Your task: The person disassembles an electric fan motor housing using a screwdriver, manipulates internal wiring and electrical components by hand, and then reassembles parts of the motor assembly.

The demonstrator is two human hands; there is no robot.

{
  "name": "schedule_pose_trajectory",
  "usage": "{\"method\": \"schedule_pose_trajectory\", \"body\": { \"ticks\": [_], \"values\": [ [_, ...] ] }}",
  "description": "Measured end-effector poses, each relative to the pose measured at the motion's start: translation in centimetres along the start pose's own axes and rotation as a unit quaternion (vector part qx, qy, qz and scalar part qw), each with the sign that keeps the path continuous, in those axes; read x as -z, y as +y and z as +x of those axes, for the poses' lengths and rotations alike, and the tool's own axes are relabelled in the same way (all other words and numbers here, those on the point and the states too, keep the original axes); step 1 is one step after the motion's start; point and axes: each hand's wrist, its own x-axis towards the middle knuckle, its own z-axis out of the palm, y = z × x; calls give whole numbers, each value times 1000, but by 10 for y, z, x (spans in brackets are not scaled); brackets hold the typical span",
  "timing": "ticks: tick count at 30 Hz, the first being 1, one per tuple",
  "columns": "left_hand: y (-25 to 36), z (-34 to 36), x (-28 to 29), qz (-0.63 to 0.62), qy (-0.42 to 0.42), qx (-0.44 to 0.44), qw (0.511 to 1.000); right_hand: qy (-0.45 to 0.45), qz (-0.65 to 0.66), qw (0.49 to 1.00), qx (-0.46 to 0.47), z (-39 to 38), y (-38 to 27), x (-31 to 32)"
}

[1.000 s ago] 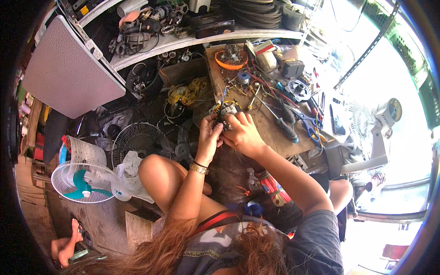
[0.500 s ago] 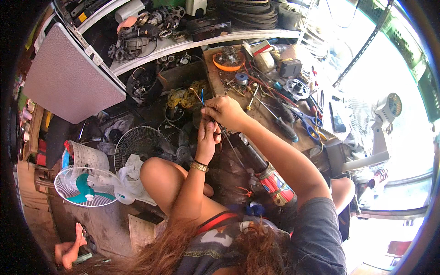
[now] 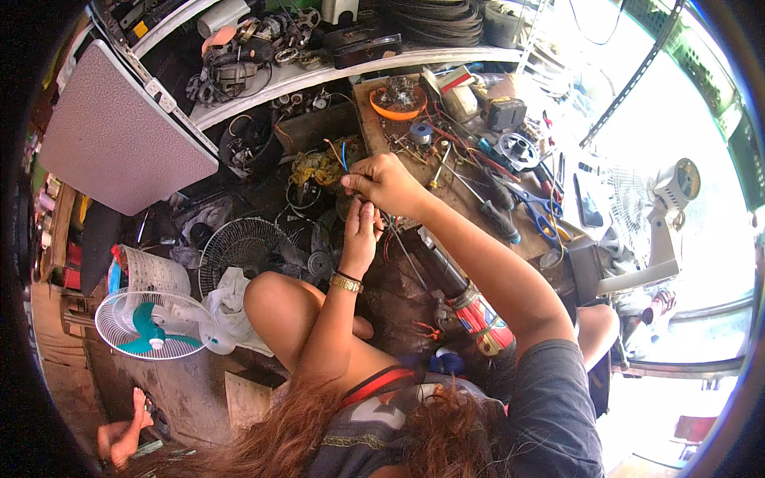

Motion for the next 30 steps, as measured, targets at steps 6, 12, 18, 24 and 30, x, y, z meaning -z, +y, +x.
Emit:
{"method": "schedule_pose_trajectory", "body": {
  "ticks": [6, 12, 18, 24, 30],
  "values": [
    [-6, 1, -1, 10, 11, -7, 1000, -17, -62, 996, 61, 4, -3, -2],
    [-5, -2, -6, 4, 7, -15, 1000, 31, -13, 998, 57, 7, 0, -3],
    [-5, 0, -13, -32, 11, -36, 999, 91, 52, 994, -9, 10, 0, 7],
    [-6, 5, -14, 30, 37, -44, 998, 116, 35, 992, 17, 15, -13, -4],
    [-4, 6, 2, -81, 0, -22, 996, 163, 96, 980, -65, -2, -19, 1]
  ]
}}
